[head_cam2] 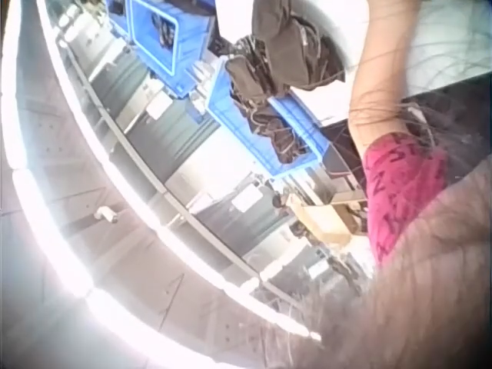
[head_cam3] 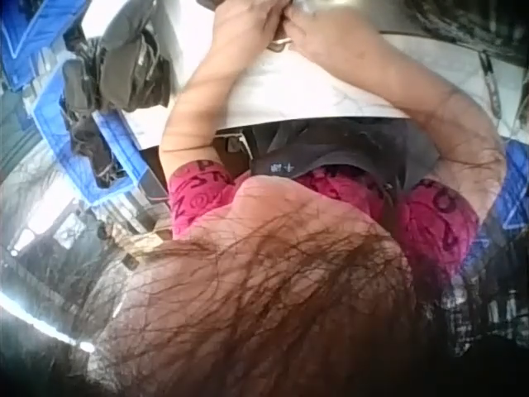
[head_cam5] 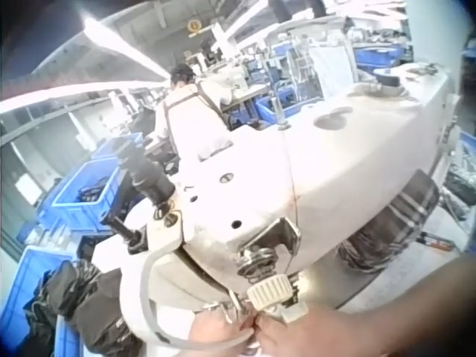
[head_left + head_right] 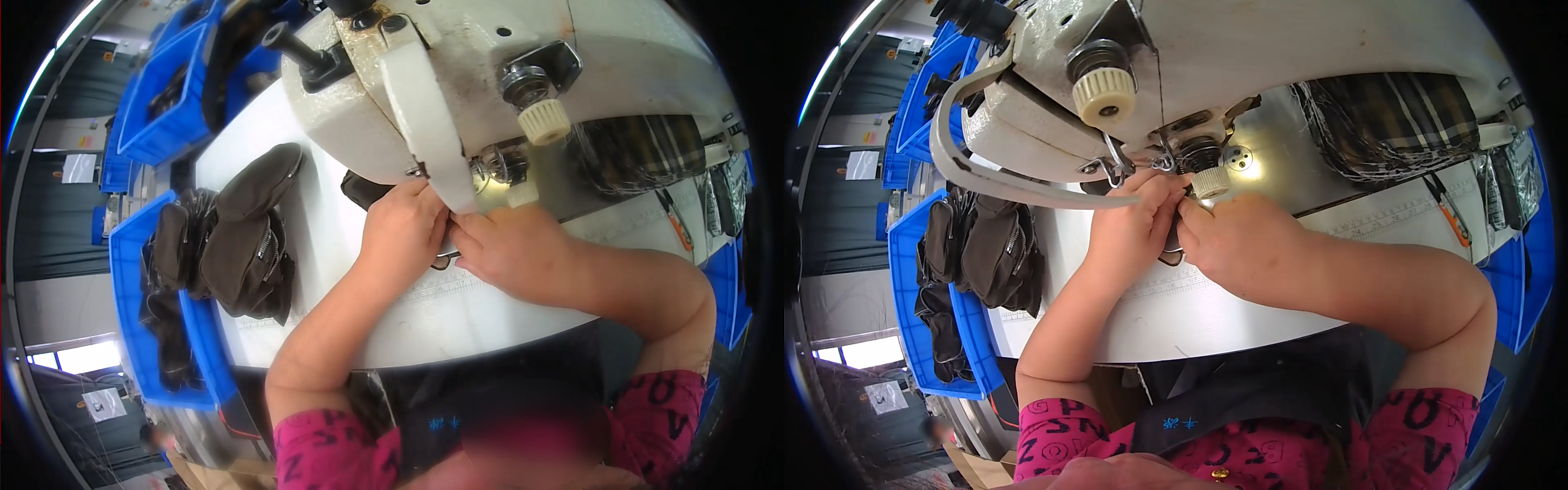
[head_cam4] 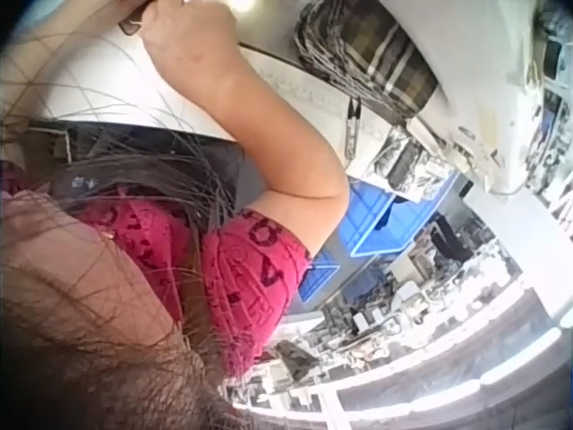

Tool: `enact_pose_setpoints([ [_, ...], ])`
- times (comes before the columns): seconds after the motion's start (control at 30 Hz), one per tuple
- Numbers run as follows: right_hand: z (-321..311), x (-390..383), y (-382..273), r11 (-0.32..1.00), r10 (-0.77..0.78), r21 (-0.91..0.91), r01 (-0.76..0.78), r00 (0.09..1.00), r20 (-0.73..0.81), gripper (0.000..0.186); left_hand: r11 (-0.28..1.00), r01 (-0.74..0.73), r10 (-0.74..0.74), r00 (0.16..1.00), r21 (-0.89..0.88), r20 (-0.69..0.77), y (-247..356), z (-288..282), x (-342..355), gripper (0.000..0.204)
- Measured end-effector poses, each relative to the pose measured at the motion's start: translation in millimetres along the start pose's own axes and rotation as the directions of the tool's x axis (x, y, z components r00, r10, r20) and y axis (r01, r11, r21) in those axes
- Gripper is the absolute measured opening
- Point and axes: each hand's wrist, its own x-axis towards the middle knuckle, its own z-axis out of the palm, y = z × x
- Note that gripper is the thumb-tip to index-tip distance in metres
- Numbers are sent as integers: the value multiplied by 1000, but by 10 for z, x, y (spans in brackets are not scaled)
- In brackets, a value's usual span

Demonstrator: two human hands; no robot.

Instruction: Sewing together small leather components using an industrial sewing machine.

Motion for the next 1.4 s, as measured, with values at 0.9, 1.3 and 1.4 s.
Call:
enact_pose_setpoints([
  [0.9,-82,15,39,1000,9,-17,-9,999,40,15,989,-126,124,992,71,37,8,-137,-72,34],
  [1.3,-106,-12,48,999,24,-42,-21,997,78,15,990,-87,92,995,115,-40,146,-15,-107,37],
  [1.4,-133,5,44,995,27,-100,-21,997,66,17,989,-82,90,994,126,-60,139,8,-76,36],
])
